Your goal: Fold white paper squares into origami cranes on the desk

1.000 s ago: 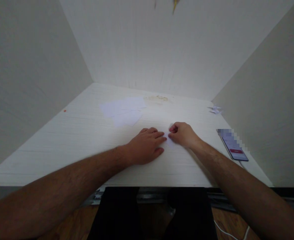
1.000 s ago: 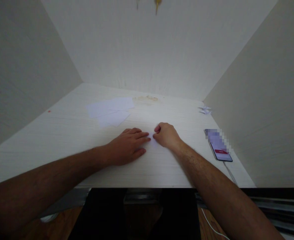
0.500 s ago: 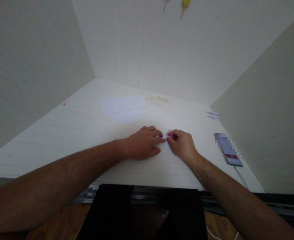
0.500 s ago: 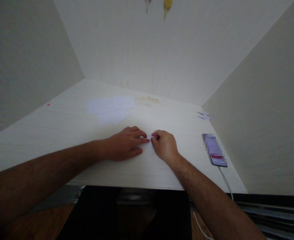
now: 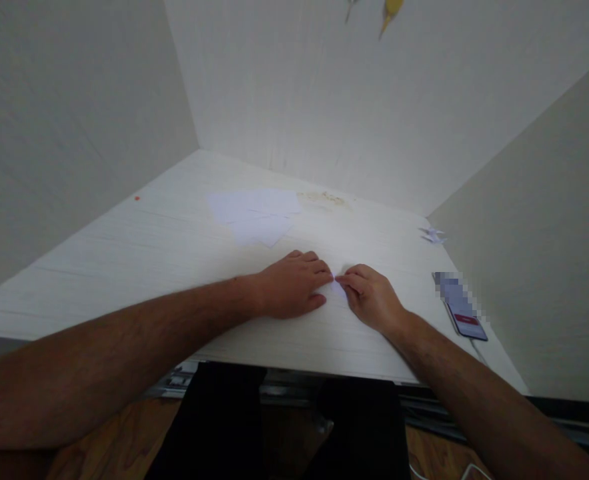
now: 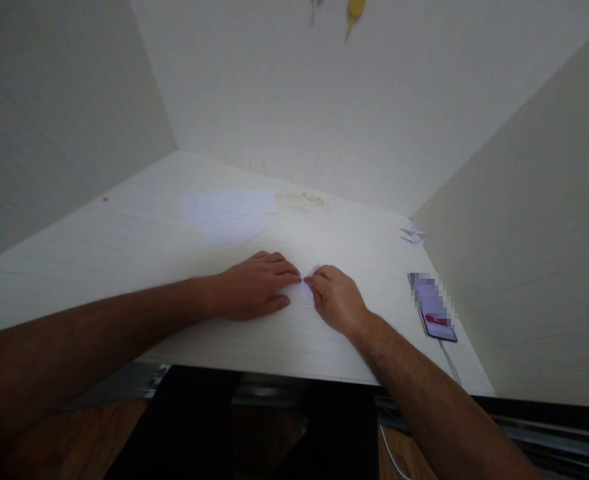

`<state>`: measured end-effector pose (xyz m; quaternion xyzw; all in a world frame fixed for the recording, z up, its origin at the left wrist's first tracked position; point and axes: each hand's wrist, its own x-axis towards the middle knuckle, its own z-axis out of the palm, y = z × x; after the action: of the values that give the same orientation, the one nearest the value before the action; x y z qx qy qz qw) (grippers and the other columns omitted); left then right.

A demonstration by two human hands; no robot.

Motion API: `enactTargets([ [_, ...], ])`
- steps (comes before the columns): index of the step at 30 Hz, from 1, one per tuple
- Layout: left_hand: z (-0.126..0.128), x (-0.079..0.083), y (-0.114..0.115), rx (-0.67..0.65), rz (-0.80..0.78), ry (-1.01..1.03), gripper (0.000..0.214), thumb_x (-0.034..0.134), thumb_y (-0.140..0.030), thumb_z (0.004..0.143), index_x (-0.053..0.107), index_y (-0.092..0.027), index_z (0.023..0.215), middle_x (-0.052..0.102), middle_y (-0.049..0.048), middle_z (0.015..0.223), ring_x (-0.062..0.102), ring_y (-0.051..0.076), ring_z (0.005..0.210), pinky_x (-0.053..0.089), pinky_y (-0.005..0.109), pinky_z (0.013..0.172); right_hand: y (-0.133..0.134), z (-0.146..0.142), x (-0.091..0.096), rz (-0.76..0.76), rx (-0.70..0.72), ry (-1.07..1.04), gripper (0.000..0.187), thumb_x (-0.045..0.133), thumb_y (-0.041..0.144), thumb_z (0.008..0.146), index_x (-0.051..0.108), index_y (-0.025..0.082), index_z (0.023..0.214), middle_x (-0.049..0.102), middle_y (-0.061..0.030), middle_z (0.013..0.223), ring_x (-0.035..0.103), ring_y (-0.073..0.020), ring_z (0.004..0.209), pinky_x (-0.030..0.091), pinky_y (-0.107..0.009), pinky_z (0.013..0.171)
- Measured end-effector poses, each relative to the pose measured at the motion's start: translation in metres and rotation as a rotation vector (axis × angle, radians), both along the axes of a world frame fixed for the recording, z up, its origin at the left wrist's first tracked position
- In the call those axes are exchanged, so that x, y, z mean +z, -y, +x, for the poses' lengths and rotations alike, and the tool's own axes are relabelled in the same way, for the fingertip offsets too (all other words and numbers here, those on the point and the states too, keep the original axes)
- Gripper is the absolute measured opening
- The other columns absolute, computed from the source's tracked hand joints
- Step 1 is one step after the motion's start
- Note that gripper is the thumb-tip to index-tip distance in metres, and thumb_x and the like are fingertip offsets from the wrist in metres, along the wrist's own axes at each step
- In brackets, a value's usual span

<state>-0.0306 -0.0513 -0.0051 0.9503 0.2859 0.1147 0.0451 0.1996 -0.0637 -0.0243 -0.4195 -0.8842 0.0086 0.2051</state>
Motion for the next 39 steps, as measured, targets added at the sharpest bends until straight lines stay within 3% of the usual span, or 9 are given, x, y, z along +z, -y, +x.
enactTargets([
  [5, -0.001, 0.000, 0.002, -0.023, 0.052, -0.004, 0.036, 0.047, -0.037, 0.094, 0.060, -0.019, 0.123, 0.053, 0.0088, 0.141, 0.046, 0.028, 0.124, 0.036, 0.043, 0.100, -0.001, 0.002, 0.000, 0.012, 0.022, -0.029, 0.025, 0.050, 0.015, 0.091, 0.074, 0.017, 0.099, 0.070, -0.0098, 0.096, 0.063, -0.0190, 0.085, 0.053, -0.032, 0.077],
  [16, 0.001, -0.003, 0.002, -0.043, 0.019, 0.021, 0.034, 0.047, -0.033, 0.094, 0.061, -0.016, 0.120, 0.065, 0.0095, 0.125, 0.053, 0.024, 0.120, 0.039, 0.040, 0.101, -0.005, 0.006, 0.004, -0.044, 0.061, -0.062, 0.024, 0.050, 0.020, 0.093, 0.072, 0.019, 0.100, 0.070, -0.0085, 0.097, 0.064, -0.0183, 0.088, 0.054, -0.034, 0.081],
  [23, 0.001, -0.001, 0.005, -0.032, 0.067, 0.016, 0.037, 0.045, -0.032, 0.094, 0.060, -0.013, 0.122, 0.055, 0.0113, 0.138, 0.049, 0.026, 0.123, 0.038, 0.040, 0.102, -0.005, 0.004, 0.006, -0.075, 0.026, -0.092, 0.023, 0.050, 0.022, 0.092, 0.072, 0.020, 0.099, 0.072, -0.0075, 0.095, 0.065, -0.0181, 0.087, 0.053, -0.033, 0.081],
  [27, 0.001, -0.001, 0.005, -0.047, 0.051, -0.011, 0.035, 0.046, -0.031, 0.094, 0.062, -0.012, 0.118, 0.063, 0.0116, 0.123, 0.052, 0.026, 0.116, 0.039, 0.040, 0.100, -0.006, 0.003, 0.004, -0.177, -0.168, -0.278, 0.023, 0.055, 0.024, 0.087, 0.072, 0.019, 0.103, 0.073, -0.0052, 0.086, 0.065, -0.0164, 0.074, 0.052, -0.030, 0.070],
  [30, 0.001, -0.003, 0.003, -0.050, 0.046, -0.006, 0.035, 0.045, -0.031, 0.094, 0.060, -0.013, 0.120, 0.062, 0.0110, 0.127, 0.051, 0.026, 0.118, 0.039, 0.040, 0.101, -0.012, 0.005, 0.004, -0.333, -0.284, -0.398, 0.025, 0.059, 0.029, 0.084, 0.073, 0.016, 0.101, 0.071, -0.0043, 0.076, 0.061, -0.0142, 0.061, 0.048, -0.028, 0.059],
  [35, 0.000, -0.007, -0.001, -0.047, 0.034, -0.010, 0.036, 0.045, -0.033, 0.094, 0.059, -0.017, 0.123, 0.058, 0.0082, 0.137, 0.049, 0.026, 0.122, 0.037, 0.041, 0.102, -0.020, 0.006, 0.014, -0.552, -0.241, -0.405, 0.031, 0.067, 0.033, 0.077, 0.072, 0.015, 0.101, 0.071, -0.0044, 0.077, 0.059, -0.0128, 0.063, 0.046, -0.026, 0.058],
  [39, -0.001, -0.006, -0.003, -0.051, 0.014, -0.038, 0.038, 0.044, -0.034, 0.095, 0.058, -0.017, 0.125, 0.056, 0.0073, 0.140, 0.048, 0.026, 0.123, 0.036, 0.042, 0.102, -0.024, 0.000, 0.022, -0.536, -0.261, -0.314, 0.020, 0.066, 0.025, 0.076, 0.073, 0.015, 0.092, 0.067, -0.0011, 0.069, 0.055, -0.0099, 0.058, 0.043, -0.024, 0.056],
])
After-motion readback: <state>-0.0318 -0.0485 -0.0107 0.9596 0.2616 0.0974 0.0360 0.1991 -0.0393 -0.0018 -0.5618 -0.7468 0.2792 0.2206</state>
